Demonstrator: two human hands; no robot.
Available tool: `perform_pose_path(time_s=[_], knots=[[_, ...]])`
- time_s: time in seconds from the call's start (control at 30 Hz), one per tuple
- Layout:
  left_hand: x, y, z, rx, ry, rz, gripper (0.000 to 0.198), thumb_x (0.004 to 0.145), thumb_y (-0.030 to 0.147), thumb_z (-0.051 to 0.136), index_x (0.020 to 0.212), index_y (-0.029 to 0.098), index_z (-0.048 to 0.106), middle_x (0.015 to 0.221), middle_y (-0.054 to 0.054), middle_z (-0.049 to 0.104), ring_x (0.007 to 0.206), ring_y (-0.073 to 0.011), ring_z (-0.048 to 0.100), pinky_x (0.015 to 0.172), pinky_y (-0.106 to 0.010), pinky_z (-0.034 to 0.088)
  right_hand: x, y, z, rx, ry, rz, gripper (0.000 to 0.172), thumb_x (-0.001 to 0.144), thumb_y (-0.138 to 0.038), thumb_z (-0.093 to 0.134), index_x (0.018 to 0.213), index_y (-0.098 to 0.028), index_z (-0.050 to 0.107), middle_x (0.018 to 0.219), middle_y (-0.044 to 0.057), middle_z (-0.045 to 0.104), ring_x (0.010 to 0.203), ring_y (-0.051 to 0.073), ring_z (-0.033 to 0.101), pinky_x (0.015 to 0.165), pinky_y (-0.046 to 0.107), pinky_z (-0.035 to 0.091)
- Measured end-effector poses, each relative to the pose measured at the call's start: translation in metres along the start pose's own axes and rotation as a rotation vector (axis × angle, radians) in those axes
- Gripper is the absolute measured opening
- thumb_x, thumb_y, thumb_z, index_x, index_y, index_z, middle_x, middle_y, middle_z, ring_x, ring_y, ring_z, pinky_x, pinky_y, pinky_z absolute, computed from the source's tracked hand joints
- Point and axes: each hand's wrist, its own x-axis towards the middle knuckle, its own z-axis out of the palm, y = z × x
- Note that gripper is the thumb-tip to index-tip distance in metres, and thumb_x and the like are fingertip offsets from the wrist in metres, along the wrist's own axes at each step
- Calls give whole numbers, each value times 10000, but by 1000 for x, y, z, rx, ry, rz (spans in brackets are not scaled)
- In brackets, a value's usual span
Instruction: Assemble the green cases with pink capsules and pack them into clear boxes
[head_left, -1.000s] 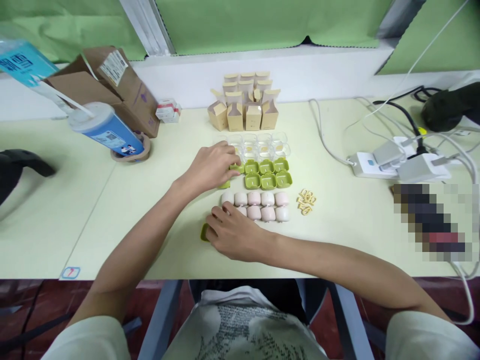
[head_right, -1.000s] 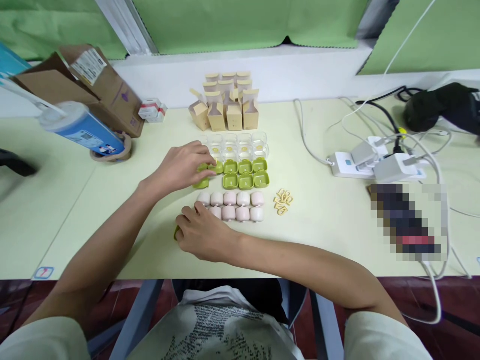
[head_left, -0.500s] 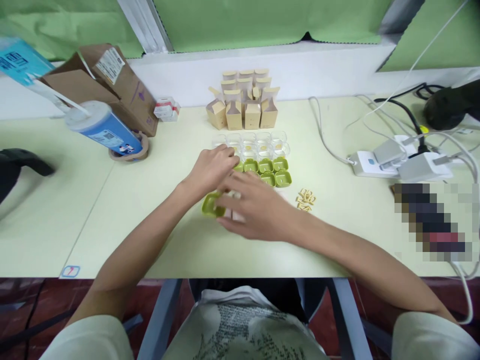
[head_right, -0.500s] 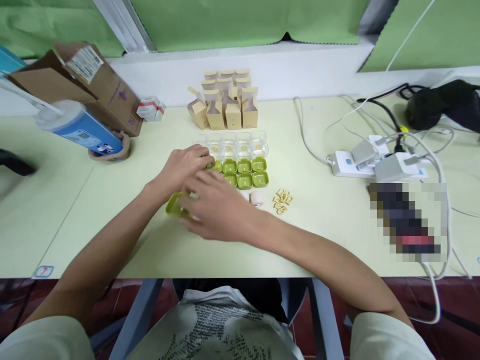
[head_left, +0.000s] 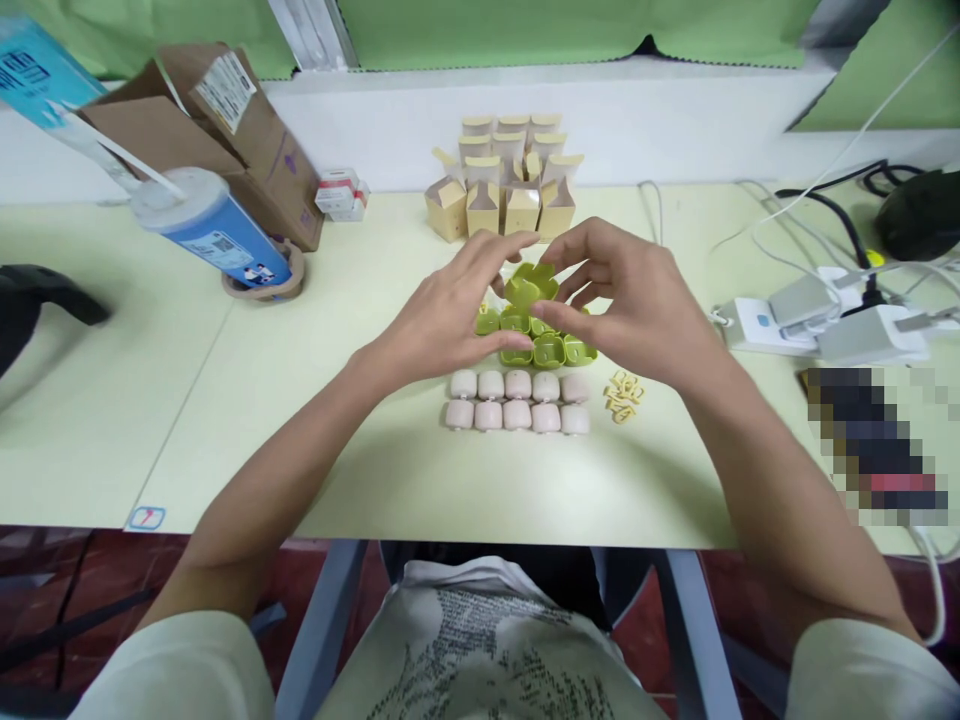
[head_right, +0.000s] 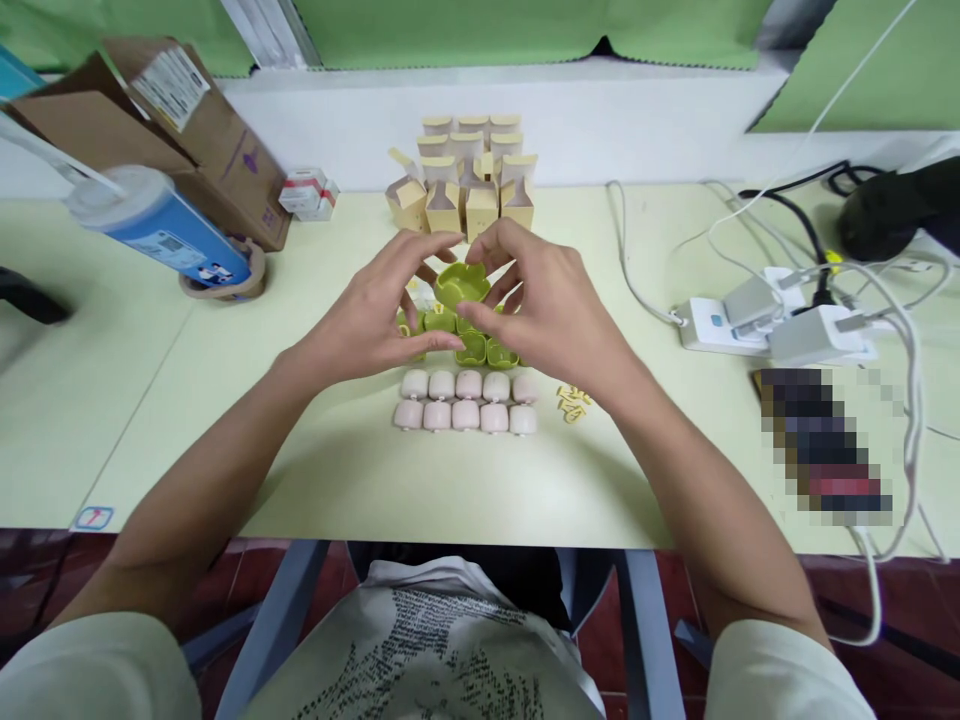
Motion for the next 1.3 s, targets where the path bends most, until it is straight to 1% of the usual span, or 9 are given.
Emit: perform_pose_path(time_s=[0.13,0.23,0.33,0.47,0.67,0.87,1.03,1.13,1.3], knots=[[-2,5,3,-104,95,38,490,1112,543,625,1536,299,601,1496,-129,691,1395,-325,678,959,-436,681,0,0,0,-12,-25,-43,426,995,-553,846,1252,-233,733,1146,78,819,915,218,799,749,338,648],[-3,1,0,-106,147,3,472,1100,460,636,1539,294,586,1507,-138,680,1414,-325,669,974,-441,683,1,4,-23,-165,-137,38,232,1023,-435,823,934,-226,778,831,39,793,733,195,737,714,351,605],[-4,0,-3,-68,154,-39,538,1082,383,639,1600,302,518,1553,-149,642,1460,-336,644,1024,-460,668,1,23,-50,-487,-397,266,271,876,-254,938,690,-218,744,601,3,682,532,146,585,606,339,487],[-4,1,-2,-40,152,-62,575,1063,332,642,1617,296,489,1604,-161,578,1504,-348,609,1048,-443,652,7,55,-61,-594,-737,637,173,823,-207,939,735,-167,795,645,76,754,544,173,649,588,356,475],[-2,-1,3,-40,185,-126,574,1029,251,620,1591,265,505,1621,-172,540,1484,-337,617,998,-419,676,12,78,-45,-436,-1017,815,361,816,-311,943,568,-198,706,681,137,787,629,254,780,667,385,625],[-2,-1,4,-64,189,-116,613,976,167,610,1573,260,507,1620,-154,558,1505,-329,618,1025,-426,674,9,89,-50,-355,-990,608,199,865,-249,836,676,-201,796,716,141,803,658,243,802,579,325,551],[-1,-2,5,-109,207,-109,624,986,154,569,1588,273,458,1617,-144,606,1525,-276,605,1029,-396,678,19,84,-56,-371,-938,782,60,781,-140,814,806,-192,831,841,113,849,804,292,836,724,382,649],[0,-3,6,-179,236,-81,608,999,164,562,1586,258,434,1578,-140,654,1499,-255,637,987,-359,685,21,73,-66,-434,-724,706,122,848,-145,787,927,-182,873,836,109,844,810,305,826,768,425,661],[1,-2,11,-233,252,-61,581,1026,221,581,1590,264,449,1560,-142,683,1482,-265,667,942,-354,693,10,29,-67,-225,-182,232,195,959,-288,817,1116,-217,907,913,102,863,842,292,823,767,418,649]])
